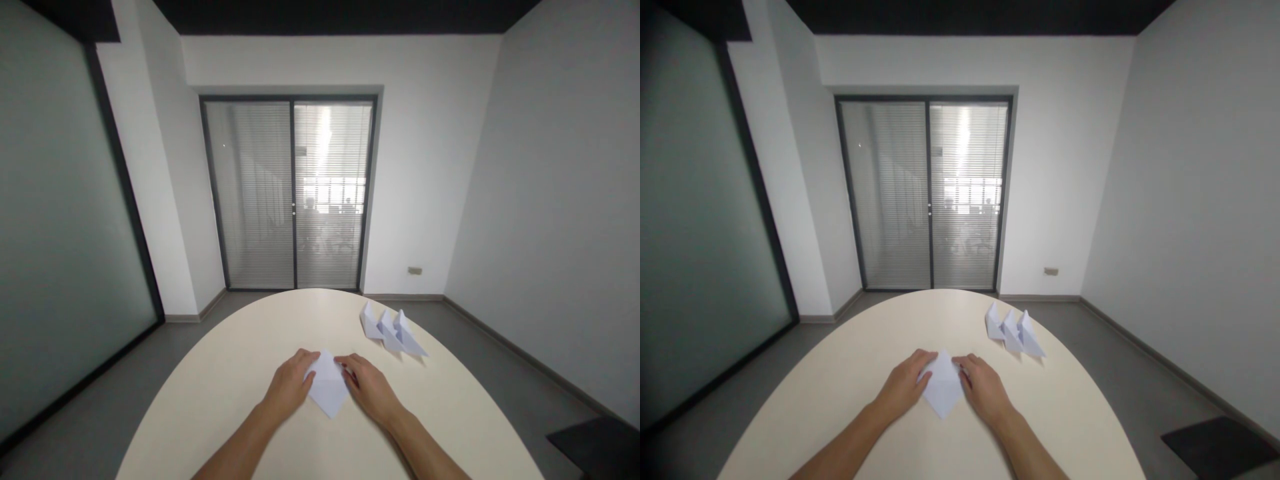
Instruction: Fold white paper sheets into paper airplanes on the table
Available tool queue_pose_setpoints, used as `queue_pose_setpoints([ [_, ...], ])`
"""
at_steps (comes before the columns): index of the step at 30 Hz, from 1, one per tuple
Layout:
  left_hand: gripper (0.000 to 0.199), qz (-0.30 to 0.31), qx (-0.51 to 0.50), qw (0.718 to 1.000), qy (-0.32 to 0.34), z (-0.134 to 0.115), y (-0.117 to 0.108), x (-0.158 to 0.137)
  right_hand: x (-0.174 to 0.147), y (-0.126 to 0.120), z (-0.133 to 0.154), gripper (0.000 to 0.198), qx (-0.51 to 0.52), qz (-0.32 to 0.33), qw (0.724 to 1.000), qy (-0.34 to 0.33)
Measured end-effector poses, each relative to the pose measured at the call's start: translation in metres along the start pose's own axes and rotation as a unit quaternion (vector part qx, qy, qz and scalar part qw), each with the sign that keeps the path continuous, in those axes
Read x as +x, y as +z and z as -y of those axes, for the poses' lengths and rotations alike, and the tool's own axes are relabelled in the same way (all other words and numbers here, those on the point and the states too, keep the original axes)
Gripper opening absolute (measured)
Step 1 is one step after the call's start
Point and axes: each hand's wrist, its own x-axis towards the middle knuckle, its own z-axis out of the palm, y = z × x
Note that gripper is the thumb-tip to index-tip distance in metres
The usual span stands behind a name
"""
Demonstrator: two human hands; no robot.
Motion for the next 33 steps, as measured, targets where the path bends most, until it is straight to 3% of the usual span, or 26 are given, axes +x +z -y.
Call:
queue_pose_setpoints([
  [7,0.028,0.002,0.029,1.0,0.002,0.002,0.004,0.001,0.0,-0.001,0.003,0.034,-0.017,0.01,1.0,-0.006],
  [16,0.026,0.014,0.024,0.999,0.036,0.002,0.006,0.003,0.001,0.0,0.004,0.033,-0.026,0.015,1.0,-0.001],
  [21,0.025,0.014,0.013,0.999,0.043,0.0,0.004,0.002,0.0,-0.005,0.011,0.031,-0.028,0.021,0.999,-0.032],
  [27,0.025,0.046,-0.011,0.994,0.096,-0.011,-0.001,0.001,-0.002,-0.006,0.016,0.038,0.004,0.067,0.993,-0.095],
  [33,0.027,0.063,-0.018,0.991,0.114,-0.018,-0.007,0.0,-0.002,-0.003,0.011,0.042,0.006,0.072,0.992,-0.103],
])
